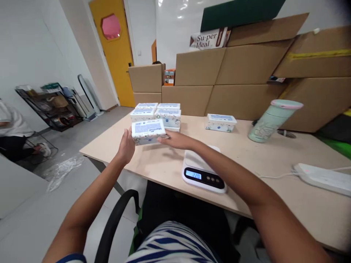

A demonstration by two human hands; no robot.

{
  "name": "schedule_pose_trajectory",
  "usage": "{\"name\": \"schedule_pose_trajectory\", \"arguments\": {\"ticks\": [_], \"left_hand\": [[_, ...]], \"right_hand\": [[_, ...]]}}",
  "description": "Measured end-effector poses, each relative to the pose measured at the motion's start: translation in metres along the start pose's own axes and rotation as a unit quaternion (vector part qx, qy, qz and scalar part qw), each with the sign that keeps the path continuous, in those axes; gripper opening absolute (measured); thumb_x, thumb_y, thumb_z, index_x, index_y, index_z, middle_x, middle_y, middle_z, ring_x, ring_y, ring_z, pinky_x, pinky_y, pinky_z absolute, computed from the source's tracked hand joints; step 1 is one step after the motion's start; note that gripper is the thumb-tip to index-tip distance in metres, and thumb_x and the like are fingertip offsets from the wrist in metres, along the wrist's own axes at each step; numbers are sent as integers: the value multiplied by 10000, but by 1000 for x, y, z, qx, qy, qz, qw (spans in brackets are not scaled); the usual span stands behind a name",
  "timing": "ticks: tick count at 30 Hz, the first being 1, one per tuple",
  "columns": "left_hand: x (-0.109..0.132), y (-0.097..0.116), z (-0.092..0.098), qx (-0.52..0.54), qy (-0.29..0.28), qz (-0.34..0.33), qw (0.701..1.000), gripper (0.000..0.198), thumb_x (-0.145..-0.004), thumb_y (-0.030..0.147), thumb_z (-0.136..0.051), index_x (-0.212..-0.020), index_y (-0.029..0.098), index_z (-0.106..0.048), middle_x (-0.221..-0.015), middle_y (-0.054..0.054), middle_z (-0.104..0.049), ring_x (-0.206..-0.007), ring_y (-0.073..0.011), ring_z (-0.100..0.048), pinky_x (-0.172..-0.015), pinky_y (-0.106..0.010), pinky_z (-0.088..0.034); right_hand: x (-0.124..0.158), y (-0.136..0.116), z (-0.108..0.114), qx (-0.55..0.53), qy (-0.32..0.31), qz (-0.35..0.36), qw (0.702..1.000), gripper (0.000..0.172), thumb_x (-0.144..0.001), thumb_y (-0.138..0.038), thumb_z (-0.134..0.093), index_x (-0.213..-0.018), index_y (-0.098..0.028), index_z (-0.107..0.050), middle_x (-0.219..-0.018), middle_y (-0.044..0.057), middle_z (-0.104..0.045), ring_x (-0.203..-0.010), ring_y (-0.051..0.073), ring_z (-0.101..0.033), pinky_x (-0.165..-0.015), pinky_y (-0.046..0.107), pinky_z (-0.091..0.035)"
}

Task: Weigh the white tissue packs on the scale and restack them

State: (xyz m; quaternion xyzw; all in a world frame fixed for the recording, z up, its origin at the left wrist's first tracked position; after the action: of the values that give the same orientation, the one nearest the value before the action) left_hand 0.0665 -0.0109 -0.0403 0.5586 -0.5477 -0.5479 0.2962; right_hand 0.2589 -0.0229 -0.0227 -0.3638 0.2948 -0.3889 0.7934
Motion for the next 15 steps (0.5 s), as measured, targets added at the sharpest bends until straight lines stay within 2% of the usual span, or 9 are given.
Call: {"name": "schedule_pose_trajectory", "arguments": {"ticks": [2,4,6,8,9,11,13,15], "left_hand": [[12,1,-51,37,-77,-16,996,859,-1019,854,-449,-1669,299,-531,-1671,-52,-650,-1691,-383,-427,-1417,-581,-309],[15,-11,-109,73,-151,4,986,814,-1036,824,-473,-1665,312,-543,-1680,-33,-640,-1720,-381,-372,-1440,-583,-257],[10,-32,-163,97,-215,39,971,787,-1028,808,-535,-1626,300,-593,-1653,-40,-666,-1722,-395,-363,-1444,-592,-235],[-1,-55,-202,107,-255,71,958,780,-1001,819,-585,-1577,296,-643,-1618,-50,-698,-1704,-408,-397,-1437,-596,-241],[-10,-66,-214,108,-264,84,955,782,-991,829,-590,-1563,300,-655,-1604,-52,-710,-1690,-410,-422,-1431,-594,-256],[-31,-84,-223,106,-262,107,953,801,-993,852,-549,-1568,303,-651,-1588,-58,-723,-1659,-406,-474,-1414,-589,-298],[-53,-100,-219,97,-242,133,956,842,-1021,863,-456,-1606,280,-617,-1593,-77,-717,-1634,-397,-511,-1394,-583,-344],[-68,-116,-211,89,-214,164,959,894,-1044,871,-345,-1645,250,-574,-1602,-100,-707,-1616,-393,-535,-1372,-591,-381]], "right_hand": [[61,4,37,16,20,-7,1000,919,-933,-830,-705,-1695,-339,-550,-1669,49,-644,-1458,414,-680,-1301,635,-479],[124,16,70,40,60,-60,996,872,-959,-834,-669,-1683,-358,-569,-1652,37,-660,-1417,419,-709,-1296,663,-480],[176,32,90,52,89,-111,988,864,-949,-848,-670,-1655,-355,-608,-1629,31,-681,-1444,432,-688,-1317,675,-453],[207,52,96,42,105,-143,983,914,-902,-874,-704,-1646,-349,-622,-1609,27,-697,-1482,442,-658,-1335,675,-432],[215,64,99,32,113,-152,981,952,-876,-894,-715,-1649,-347,-618,-1607,27,-699,-1500,445,-642,-1344,675,-418],[220,88,108,11,150,-162,975,1032,-830,-949,-707,-1659,-344,-604,-1638,35,-673,-1546,442,-597,-1372,675,-365],[215,111,125,-9,222,-165,961,1091,-807,-1006,-657,-1668,-339,-588,-1718,47,-592,-1621,430,-511,-1405,664,-290],[207,132,141,-48,309,-165,936,1130,-797,-1041,-605,-1689,-349,-548,-1797,44,-489,-1689,413,-407,-1410,660,-273]]}}
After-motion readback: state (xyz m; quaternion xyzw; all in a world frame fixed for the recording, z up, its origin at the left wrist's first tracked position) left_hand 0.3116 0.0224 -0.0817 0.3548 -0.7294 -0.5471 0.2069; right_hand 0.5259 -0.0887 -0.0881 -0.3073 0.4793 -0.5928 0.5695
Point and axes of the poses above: each hand's wrist, its own x-axis away from the middle knuckle, its own z-axis out of the back of the hand, y = z × x, the point moved 9 cm from there along -x, towards the middle knuckle
